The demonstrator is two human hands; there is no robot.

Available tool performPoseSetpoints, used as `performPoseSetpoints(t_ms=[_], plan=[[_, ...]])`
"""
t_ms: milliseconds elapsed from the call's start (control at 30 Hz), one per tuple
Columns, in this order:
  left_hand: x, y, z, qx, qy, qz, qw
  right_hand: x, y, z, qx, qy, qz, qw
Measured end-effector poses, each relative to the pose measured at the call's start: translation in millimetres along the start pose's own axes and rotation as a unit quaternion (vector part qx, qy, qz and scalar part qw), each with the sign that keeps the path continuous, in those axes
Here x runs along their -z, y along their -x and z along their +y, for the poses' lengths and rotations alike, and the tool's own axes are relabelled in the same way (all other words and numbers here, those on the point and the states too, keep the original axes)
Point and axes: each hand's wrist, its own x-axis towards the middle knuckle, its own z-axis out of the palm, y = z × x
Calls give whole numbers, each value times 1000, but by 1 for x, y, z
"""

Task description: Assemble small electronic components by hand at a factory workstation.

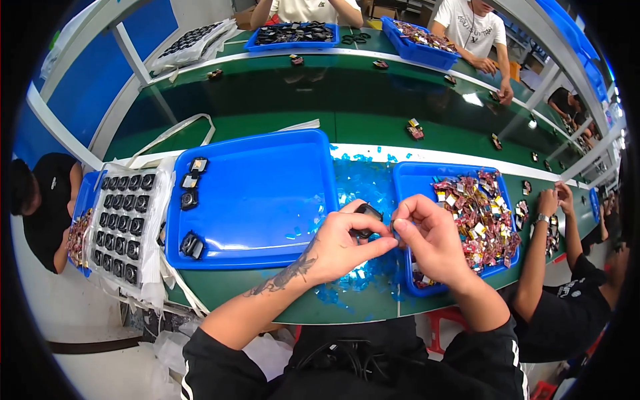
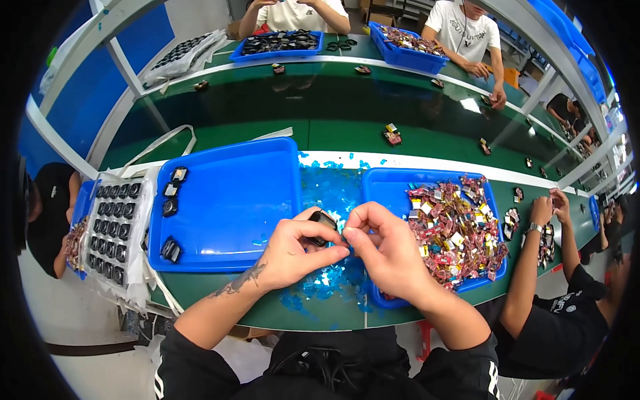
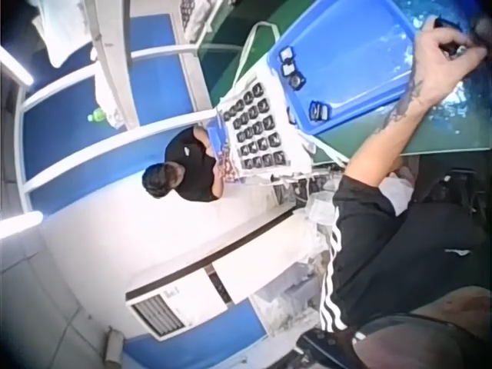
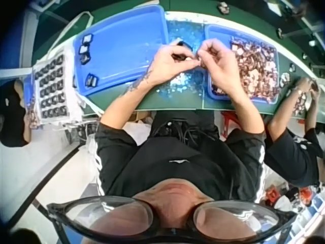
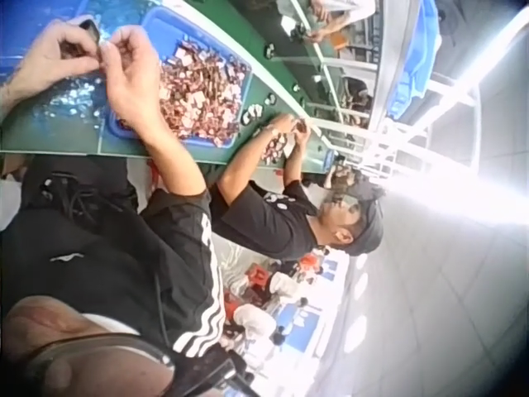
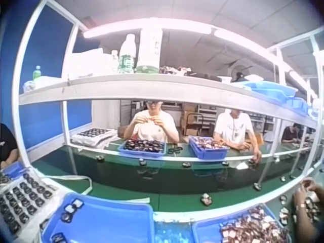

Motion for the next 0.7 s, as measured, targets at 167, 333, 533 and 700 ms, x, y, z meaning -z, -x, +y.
performPoseSetpoints(t_ms=[167,333,533,700], plan=[[0,2,-12,-37,32,58,997,-14,-1,-1,196,262,48,944],[3,0,-8,22,143,54,988,0,15,-8,83,241,40,966],[4,4,-9,71,230,-34,970,5,-2,-5,87,134,-28,987],[3,3,-10,85,269,-113,953,5,3,12,88,-26,-47,995]])
